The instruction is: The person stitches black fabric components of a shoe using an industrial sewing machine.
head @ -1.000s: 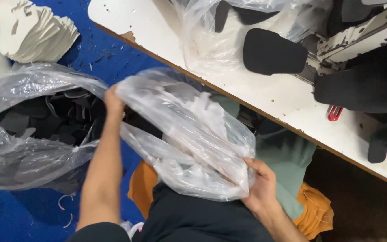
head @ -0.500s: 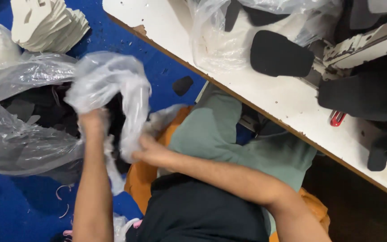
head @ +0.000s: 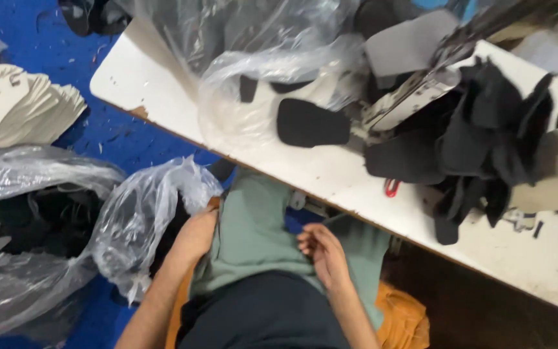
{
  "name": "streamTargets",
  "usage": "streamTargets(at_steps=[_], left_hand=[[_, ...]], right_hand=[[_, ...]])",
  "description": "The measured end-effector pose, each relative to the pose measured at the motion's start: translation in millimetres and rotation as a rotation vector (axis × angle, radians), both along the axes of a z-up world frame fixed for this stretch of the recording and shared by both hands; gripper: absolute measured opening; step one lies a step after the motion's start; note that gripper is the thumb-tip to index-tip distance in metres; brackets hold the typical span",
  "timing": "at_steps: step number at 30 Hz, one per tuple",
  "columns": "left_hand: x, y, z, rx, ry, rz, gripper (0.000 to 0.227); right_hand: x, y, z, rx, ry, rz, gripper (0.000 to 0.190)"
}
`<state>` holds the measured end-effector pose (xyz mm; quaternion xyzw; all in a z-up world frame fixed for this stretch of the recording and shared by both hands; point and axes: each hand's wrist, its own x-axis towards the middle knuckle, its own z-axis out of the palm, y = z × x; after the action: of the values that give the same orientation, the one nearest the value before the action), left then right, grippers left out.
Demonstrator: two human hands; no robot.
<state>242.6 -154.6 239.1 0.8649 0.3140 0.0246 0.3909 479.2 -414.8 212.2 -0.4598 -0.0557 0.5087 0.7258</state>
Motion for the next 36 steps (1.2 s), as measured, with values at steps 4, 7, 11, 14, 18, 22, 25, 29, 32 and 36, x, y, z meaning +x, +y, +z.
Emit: streamTargets(at_steps=[4, 7, 11, 14, 18, 22, 25, 29, 32, 36], left_hand=[[85, -5, 126, 0.293, -0.003, 0.017, 0.035], [148, -5, 185, 0.05, -0.234, 0.081, 0.034], [218, 24, 184, 0.62, -0.227, -0.171, 0.069], [244, 30, 172, 0.794, -0.068, -0.305, 0.086], [249, 41, 138, 0.698, 0.119, -0.391, 0.065], [247, 35, 167, 0.702, -0.165, -0.313, 0.043], [237, 13, 187, 0.522, -0.479, -0.052, 0.028], [231, -12, 121, 0.015, -0.472, 0.265, 0.029], [230, -21, 100, 0.061, -0.59, 0.175, 0.033], [232, -19, 97, 0.046, -0.454, 0.119, 0.035]], right_hand=[[42, -11, -52, 0.067, 0.463, -0.343, 0.016], [49, -1, -62, -0.002, 0.293, -0.333, 0.017], [52, 6, -42, -0.006, 0.37, -0.127, 0.021], [52, -5, -10, -0.036, 0.221, -0.097, 0.022], [49, -15, 18, -0.043, 0.018, -0.009, 0.031], [46, -26, 98, -0.076, -0.088, 0.101, 0.031], [62, -47, 185, -0.141, -0.192, 0.15, 0.031], [109, -73, 262, -0.254, -0.792, -0.277, 0.024], [159, -48, 319, -0.549, -1.324, -0.588, 0.025], [214, -16, 345, -0.972, -1.84, -0.701, 0.044]])
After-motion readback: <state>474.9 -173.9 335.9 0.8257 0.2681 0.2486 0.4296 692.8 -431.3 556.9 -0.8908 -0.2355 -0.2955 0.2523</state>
